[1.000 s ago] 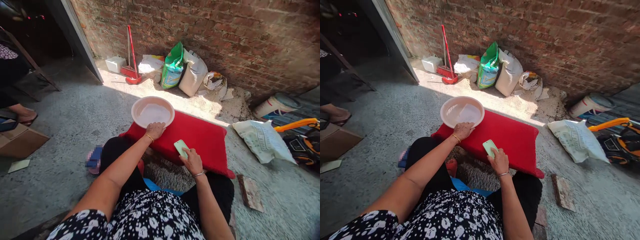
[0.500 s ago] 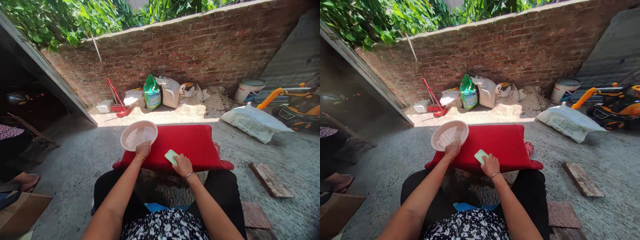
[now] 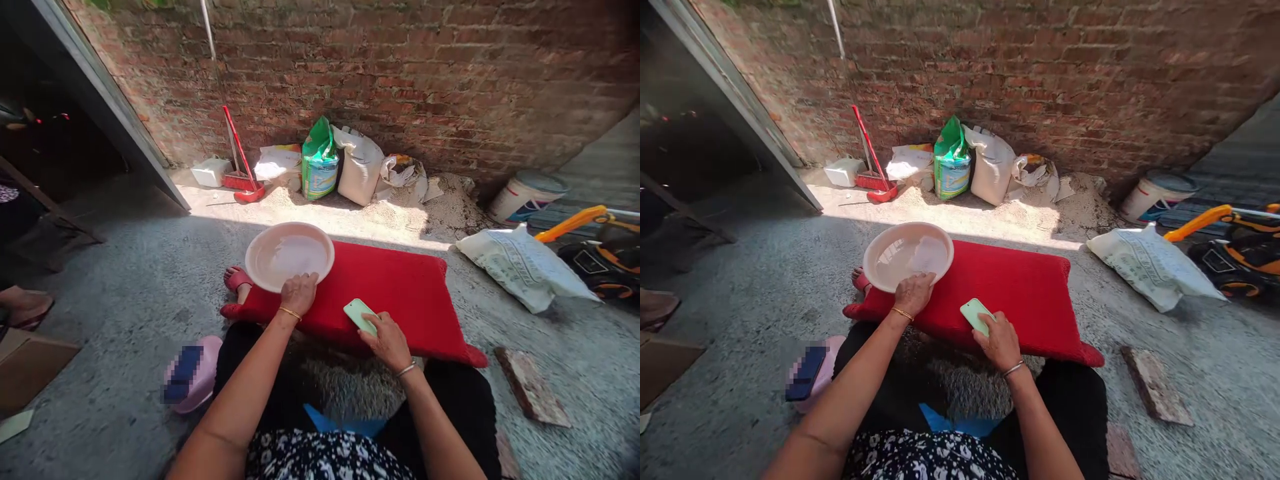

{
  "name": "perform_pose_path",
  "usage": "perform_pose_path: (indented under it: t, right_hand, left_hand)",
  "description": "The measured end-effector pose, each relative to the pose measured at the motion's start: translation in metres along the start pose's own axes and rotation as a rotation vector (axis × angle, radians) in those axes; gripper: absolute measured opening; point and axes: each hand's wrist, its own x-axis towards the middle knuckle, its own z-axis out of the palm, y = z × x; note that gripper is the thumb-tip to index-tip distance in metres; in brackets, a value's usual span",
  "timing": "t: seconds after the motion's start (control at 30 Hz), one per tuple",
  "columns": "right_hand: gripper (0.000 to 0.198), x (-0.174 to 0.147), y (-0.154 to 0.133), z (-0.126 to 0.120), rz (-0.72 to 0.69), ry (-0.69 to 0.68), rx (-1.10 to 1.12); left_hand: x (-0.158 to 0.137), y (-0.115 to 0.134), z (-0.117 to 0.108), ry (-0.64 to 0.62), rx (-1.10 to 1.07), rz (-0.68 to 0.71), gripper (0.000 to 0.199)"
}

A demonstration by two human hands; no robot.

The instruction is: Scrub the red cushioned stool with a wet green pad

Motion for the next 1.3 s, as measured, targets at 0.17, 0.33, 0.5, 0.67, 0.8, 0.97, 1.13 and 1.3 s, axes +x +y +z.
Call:
perform_pose_path:
  t: [0.17, 0.33, 0.5, 0.67, 0.8, 0.97, 1.13, 1.3]
  right_hand:
    - [0.040, 0.041, -0.034, -0.005, -0.112, -0.007, -0.050]
    - [0.040, 0.078, -0.061, -0.009, -0.194, -0.086, -0.085]
    - [0.042, 0.056, 0.023, -0.032, 0.023, -0.126, -0.114]
    - [0.041, -0.003, 0.119, -0.065, 0.357, 0.001, -0.255]
    - [0.041, -0.019, 0.100, -0.067, 0.324, 0.138, -0.208]
    - [0.039, 0.012, 0.010, -0.039, -0.008, 0.029, -0.049]
    - [0.038, 0.019, 0.011, -0.018, -0.077, 0.030, -0.074]
    - [0.046, 0.013, 0.098, 0.002, -0.027, 0.123, 0.003]
  left_hand:
    - [-0.001, -0.002, 0.000, 0.005, -0.014, 0.010, 0.032]
    - [0.001, -0.004, 0.001, 0.013, 0.013, 0.024, 0.033]
    - [0.004, -0.003, 0.000, -0.047, -0.019, -0.003, 0.035]
    - [0.002, -0.002, -0.002, -0.059, -0.040, -0.020, 0.036]
    - [0.002, -0.004, 0.001, -0.034, -0.040, -0.008, 0.036]
    - [0.005, 0.002, -0.007, -0.034, -0.026, -0.029, 0.036]
    - [-0.031, 0.009, -0.018, 0.122, -0.091, -0.008, 0.039]
    - [-0.126, -0.012, 0.020, -0.024, -0.143, 0.254, 0.033]
